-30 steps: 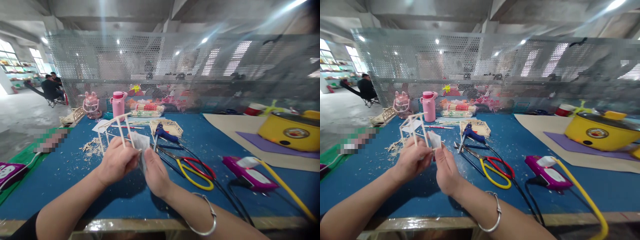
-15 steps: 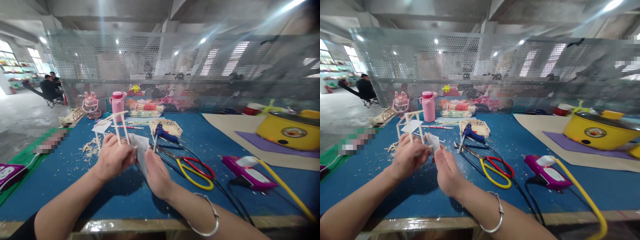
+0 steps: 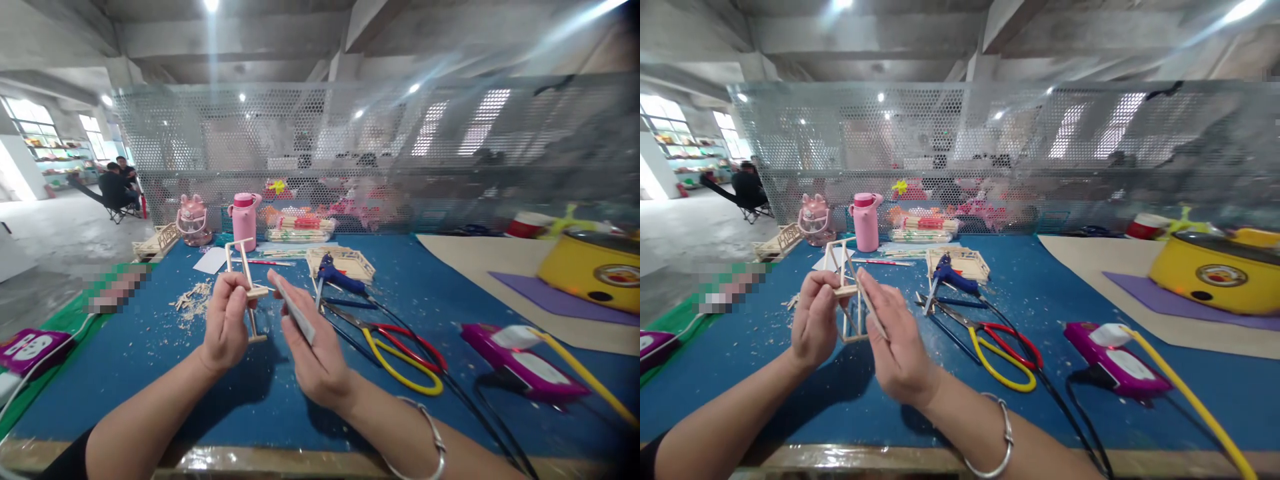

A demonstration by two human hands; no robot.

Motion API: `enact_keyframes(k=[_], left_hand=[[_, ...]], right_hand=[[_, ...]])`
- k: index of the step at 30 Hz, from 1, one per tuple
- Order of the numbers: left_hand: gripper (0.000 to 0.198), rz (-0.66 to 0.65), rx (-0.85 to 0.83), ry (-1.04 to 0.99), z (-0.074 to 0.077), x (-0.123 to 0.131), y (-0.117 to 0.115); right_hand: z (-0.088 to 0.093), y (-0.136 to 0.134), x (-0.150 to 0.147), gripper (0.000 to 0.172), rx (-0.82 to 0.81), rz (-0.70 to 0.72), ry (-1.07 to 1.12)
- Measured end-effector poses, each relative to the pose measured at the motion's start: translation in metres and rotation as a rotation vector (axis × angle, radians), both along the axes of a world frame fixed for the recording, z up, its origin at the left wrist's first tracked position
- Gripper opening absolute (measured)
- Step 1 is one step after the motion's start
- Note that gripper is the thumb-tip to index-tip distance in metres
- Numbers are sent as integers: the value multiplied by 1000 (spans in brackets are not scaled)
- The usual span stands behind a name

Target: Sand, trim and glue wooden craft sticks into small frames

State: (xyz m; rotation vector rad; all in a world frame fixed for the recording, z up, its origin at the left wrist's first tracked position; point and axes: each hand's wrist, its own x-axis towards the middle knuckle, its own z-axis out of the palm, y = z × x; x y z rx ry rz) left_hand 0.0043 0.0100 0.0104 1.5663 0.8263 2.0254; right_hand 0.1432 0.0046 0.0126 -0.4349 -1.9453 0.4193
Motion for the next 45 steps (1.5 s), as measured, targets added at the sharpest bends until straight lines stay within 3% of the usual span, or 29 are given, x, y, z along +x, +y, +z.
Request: enact_keyframes(k=[8, 14, 17, 21, 25, 30, 35, 40, 45], left_hand=[[17, 4, -5, -51, -8, 2, 2], [20, 10, -118, -133, 10, 1, -2], [20, -138, -267, -282, 20, -3, 3], [21, -409, -492, -448, 24, -6, 12], [24, -540, -535, -459, 20, -5, 14], [27, -584, -538, -536, 19, 0, 6], [26, -553, -505, -491, 19, 7, -3], [25, -578, -461, -557, 18, 9, -5], [25, -512, -453, -619, 18, 9, -5]], right_hand=[[-13, -10, -8, 68, 86, 5, -114], [-13, -11, -7, 70, 184, 42, -170], [-7, -7, 0, 63, 230, 90, -168], [-3, 8, 11, 51, 76, 15, 38], [-1, 21, 16, 37, 31, -40, 99], [6, 23, 12, 34, 145, -149, -63], [11, 20, 7, 39, 298, -93, -103], [12, 20, 4, 35, 367, -183, -46], [13, 17, 2, 31, 459, -181, -77]])
